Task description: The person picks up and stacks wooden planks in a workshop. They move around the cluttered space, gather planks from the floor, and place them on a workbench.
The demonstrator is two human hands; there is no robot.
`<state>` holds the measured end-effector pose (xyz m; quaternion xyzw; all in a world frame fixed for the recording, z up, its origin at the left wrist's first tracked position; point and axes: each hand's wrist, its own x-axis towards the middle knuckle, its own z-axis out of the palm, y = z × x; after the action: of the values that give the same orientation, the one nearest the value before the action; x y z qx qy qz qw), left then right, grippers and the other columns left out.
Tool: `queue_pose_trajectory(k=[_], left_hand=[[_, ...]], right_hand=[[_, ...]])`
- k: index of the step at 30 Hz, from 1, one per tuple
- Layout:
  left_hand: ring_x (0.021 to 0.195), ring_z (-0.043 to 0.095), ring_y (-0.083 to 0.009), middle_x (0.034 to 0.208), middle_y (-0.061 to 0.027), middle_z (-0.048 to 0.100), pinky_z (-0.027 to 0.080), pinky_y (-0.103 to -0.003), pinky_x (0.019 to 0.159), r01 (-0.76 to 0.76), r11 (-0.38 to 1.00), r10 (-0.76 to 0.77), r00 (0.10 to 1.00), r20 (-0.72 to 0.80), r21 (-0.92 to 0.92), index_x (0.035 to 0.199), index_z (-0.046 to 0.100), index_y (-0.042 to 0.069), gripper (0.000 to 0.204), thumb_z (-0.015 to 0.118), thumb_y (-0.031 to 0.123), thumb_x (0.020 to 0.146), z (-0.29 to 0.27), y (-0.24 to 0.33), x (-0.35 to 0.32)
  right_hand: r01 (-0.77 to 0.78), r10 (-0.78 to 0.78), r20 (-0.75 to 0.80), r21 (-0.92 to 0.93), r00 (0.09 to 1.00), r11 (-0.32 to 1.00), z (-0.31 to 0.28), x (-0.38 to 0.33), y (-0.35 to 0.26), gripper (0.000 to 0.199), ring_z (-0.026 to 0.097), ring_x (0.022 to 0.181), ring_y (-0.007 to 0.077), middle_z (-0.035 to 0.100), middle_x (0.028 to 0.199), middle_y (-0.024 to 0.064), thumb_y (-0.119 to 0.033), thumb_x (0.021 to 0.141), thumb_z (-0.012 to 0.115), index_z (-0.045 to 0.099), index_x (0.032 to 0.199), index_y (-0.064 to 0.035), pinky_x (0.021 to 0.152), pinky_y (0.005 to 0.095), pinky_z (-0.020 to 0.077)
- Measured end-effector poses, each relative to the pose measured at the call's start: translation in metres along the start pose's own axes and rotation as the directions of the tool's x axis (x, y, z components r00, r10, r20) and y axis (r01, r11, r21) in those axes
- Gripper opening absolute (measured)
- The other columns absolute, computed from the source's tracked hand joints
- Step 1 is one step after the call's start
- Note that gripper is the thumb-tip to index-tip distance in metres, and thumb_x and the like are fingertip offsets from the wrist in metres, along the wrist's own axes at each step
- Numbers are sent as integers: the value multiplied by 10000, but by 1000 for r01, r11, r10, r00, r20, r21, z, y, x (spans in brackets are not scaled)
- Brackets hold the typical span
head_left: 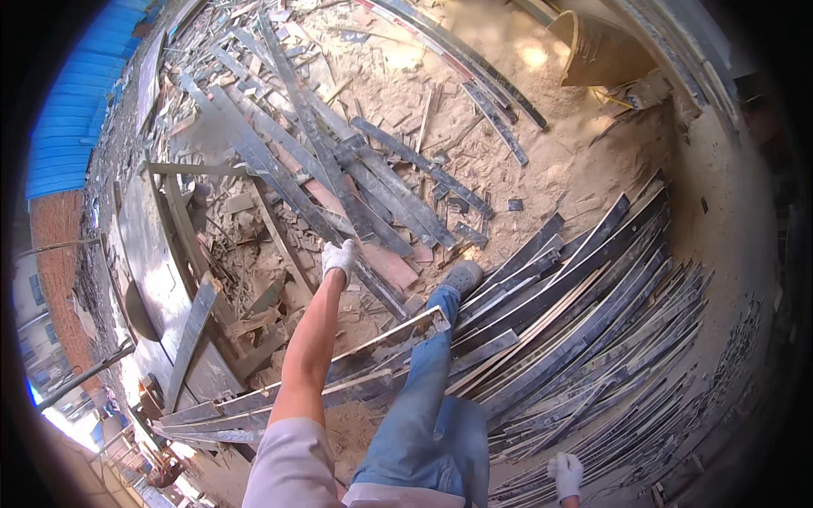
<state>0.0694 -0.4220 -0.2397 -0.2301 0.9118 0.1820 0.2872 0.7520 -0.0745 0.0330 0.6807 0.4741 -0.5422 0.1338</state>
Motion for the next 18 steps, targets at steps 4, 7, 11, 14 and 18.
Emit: queue_pose_trajectory(k=[4,7,11,14,18], left_hand=[[1399,505,-394,1524,-316,467,434,-438,1137,178,969,-168,983,72,-172,1506,386,-103,978,718,571,881,86,-28,93],[1405,504,-382,1538,-312,456,431,-432,1138,289,900,-294,955,36,-325,1524,323,-145,1124,772,612,826,118,-63,167],[1148,652,-333,1322,-217,646,529,-433,974,207,849,-214,976,42,-486,1394,531,-106,869,785,537,867,174,-17,192],[645,591,-153,886,-62,673,516,-335,576,385,610,-85,901,425,-693,1224,682,7,413,705,342,984,186,-10,211],[803,653,-220,946,-125,714,526,-352,726,248,760,58,894,444,-600,1219,673,-37,523,745,390,925,208,22,203]], right_hand=[[-7,239,195,-762,951,648,6,27,-63,480,594,1229,211,629,1292,119,-346,1067,561,522,1447,-55,1147,360,449],[-44,279,163,-790,946,611,8,63,-76,524,560,1292,278,588,1384,168,-394,1054,569,552,1432,-32,1153,386,419],[-133,260,27,-808,965,574,-3,79,-74,567,526,1355,335,546,1475,213,-435,1043,569,573,1423,-14,1162,407,389],[-122,242,43,-770,969,626,15,90,-100,548,527,1356,305,548,1473,202,-414,1054,546,550,1444,-29,1171,394,389],[-9,172,154,-720,973,694,50,101,-171,526,528,1358,265,551,1470,187,-386,1068,516,518,1472,-49,1184,377,388]])
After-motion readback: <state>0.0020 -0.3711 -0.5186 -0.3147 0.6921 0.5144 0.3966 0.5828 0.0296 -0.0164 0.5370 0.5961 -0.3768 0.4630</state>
